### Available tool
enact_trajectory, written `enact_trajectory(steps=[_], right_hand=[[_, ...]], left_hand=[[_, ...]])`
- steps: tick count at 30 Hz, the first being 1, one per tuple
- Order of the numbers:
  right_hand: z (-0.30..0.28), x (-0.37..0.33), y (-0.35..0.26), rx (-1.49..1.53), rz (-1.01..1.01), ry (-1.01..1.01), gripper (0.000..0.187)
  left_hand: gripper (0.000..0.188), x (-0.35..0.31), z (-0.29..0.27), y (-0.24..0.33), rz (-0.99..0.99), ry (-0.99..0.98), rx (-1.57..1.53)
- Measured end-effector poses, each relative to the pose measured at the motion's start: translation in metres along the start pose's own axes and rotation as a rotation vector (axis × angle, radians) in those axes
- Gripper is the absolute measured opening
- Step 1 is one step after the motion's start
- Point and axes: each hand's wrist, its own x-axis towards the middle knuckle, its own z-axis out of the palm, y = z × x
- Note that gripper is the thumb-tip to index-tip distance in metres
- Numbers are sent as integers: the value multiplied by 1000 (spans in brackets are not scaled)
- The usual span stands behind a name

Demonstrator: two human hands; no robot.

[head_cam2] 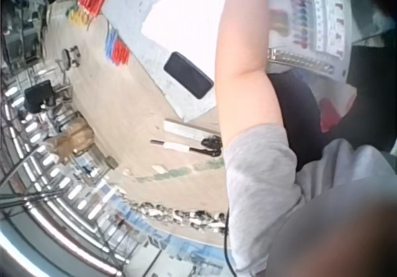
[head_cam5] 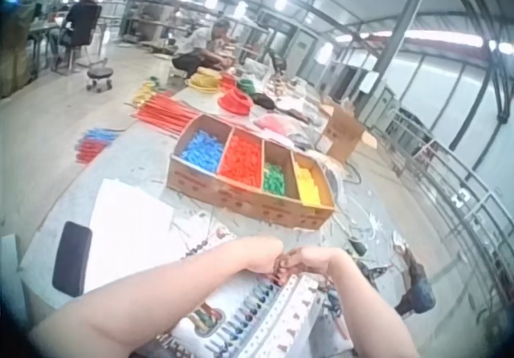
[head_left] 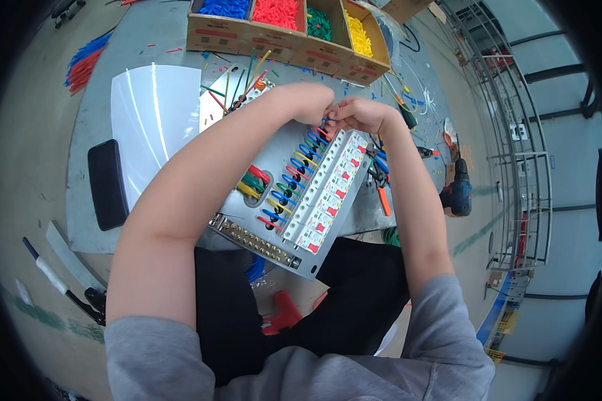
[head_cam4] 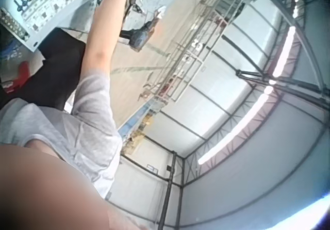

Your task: The person assembles an electrical panel by connecting multicolored wires to terminal blocks and circuit breakers. They use a cordless drill to tighten screws and organize the wiring on the panel.

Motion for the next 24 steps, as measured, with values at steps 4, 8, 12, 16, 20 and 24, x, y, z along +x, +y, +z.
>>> enact_trajectory(steps=[4, 8, 12, 16, 20, 24], right_hand=[[-1, 3, 4, -154, -3, -41, 23], [2, 3, 8, -324, -44, -13, 24], [9, 0, 3, -403, -65, 30, 19], [23, -12, -2, -88, -38, 28, 15], [16, -11, -1, -275, -58, 49, 8], [18, 2, -2, -482, -54, 109, 7]], left_hand=[[5, 2, 0, 2, -43, -62, 40], [8, -1, 5, 4, -7, 6, 106], [11, 1, 5, 5, -35, -17, 163], [12, -3, 7, 0, -53, 13, 135], [15, -3, 3, 9, -45, 0, 125], [18, -3, 4, 10, -53, 1, 156]])
